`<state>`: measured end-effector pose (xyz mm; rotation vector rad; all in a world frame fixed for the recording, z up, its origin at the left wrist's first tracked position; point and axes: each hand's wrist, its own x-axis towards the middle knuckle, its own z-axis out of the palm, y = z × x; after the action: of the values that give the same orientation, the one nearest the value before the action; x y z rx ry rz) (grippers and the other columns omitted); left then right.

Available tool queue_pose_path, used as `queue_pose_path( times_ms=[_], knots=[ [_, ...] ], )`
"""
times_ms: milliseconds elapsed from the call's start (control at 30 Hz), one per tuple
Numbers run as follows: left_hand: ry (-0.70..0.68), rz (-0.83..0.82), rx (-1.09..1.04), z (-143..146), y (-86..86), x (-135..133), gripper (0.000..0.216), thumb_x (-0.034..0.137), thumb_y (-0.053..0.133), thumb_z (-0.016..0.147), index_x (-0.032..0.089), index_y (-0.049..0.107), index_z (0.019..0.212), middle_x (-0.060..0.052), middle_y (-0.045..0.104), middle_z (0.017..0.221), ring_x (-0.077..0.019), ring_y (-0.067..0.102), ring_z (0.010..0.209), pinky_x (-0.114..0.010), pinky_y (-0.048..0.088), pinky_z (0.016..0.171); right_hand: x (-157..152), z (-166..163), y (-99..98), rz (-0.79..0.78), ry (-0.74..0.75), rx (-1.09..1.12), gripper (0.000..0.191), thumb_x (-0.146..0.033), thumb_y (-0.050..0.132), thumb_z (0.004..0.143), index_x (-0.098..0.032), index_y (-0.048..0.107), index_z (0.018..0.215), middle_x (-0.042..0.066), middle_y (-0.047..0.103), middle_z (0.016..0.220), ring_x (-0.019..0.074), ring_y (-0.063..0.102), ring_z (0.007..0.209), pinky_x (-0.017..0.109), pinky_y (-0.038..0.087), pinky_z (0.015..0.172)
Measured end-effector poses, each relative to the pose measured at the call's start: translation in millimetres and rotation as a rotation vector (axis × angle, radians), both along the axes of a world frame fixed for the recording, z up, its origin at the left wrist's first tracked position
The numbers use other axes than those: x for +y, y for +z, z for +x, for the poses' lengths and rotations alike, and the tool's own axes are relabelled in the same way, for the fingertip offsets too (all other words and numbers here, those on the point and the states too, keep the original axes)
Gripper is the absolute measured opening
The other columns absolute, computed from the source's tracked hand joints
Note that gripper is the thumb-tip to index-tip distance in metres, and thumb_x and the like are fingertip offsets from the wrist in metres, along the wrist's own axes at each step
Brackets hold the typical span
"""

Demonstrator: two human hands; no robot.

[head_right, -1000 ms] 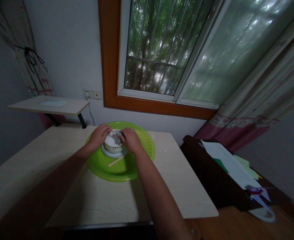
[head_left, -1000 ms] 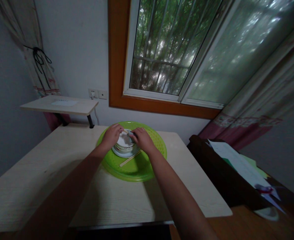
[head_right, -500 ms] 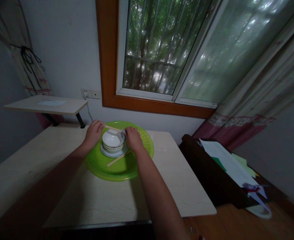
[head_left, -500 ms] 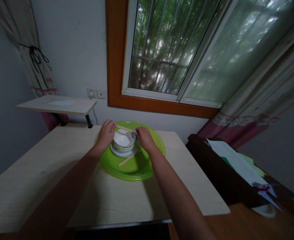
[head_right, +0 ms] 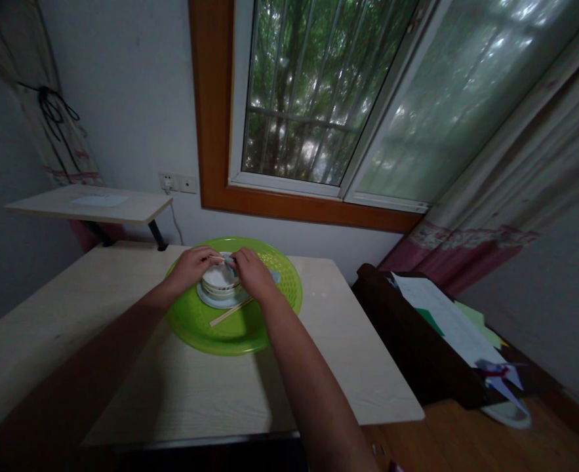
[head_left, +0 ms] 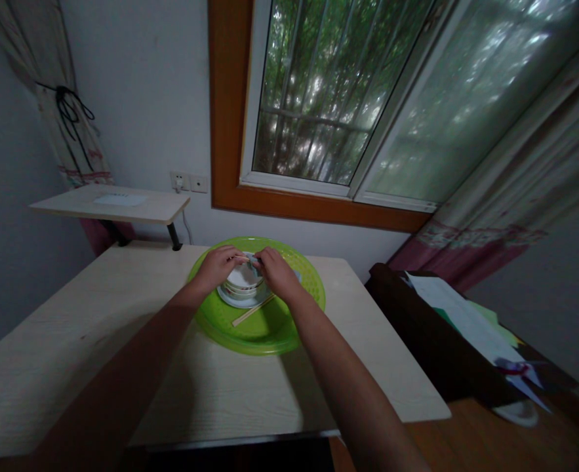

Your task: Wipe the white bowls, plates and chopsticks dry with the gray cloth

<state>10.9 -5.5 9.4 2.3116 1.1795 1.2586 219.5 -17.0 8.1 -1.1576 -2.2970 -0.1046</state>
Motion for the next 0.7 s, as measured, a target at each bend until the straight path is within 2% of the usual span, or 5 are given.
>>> queue_pose_path(
  times_ms=[200,467,700],
  knots=[
    [0.107,0.017,-0.022,-1.8,-2.2,1.5,0.019,0.027,0.053,0.09,0.02,0.068,0.082,-0.004,0.071,0.089,-0.0194,0.064,0.089,-0.031,0.048,0.082,-1.7,-4.1,1.5,-0.025,-0.033,-0.002,0.023,-0.029,0.047,0.101,-0.017,0.061,0.115,0.009,0.063,0.112,0.0199,0.057,0.101,0.03,0.044,0.089],
    [0.314,0.089,-0.229,-12.9,3.2,0.5,0.018,0.03,0.049,0.092,0.02,0.06,0.082,-0.004,0.063,0.086,-0.0187,0.059,0.084,-0.031,0.046,0.078,1.4,5.6,3.2,-0.046,-0.094,0.107,0.022,-0.028,0.047,0.101,-0.018,0.061,0.115,0.009,0.065,0.112,0.0193,0.06,0.098,0.029,0.046,0.084],
    [0.365,0.156,-0.284,-14.6,1.2,2.2,0.019,0.031,0.049,0.093,0.02,0.06,0.082,-0.003,0.062,0.085,-0.0182,0.057,0.083,-0.031,0.045,0.078,5.1,13.8,1.9,-0.04,-0.125,0.177,0.022,-0.028,0.048,0.1,-0.017,0.064,0.111,0.01,0.068,0.107,0.0208,0.061,0.095,0.031,0.046,0.084]
  ],
)
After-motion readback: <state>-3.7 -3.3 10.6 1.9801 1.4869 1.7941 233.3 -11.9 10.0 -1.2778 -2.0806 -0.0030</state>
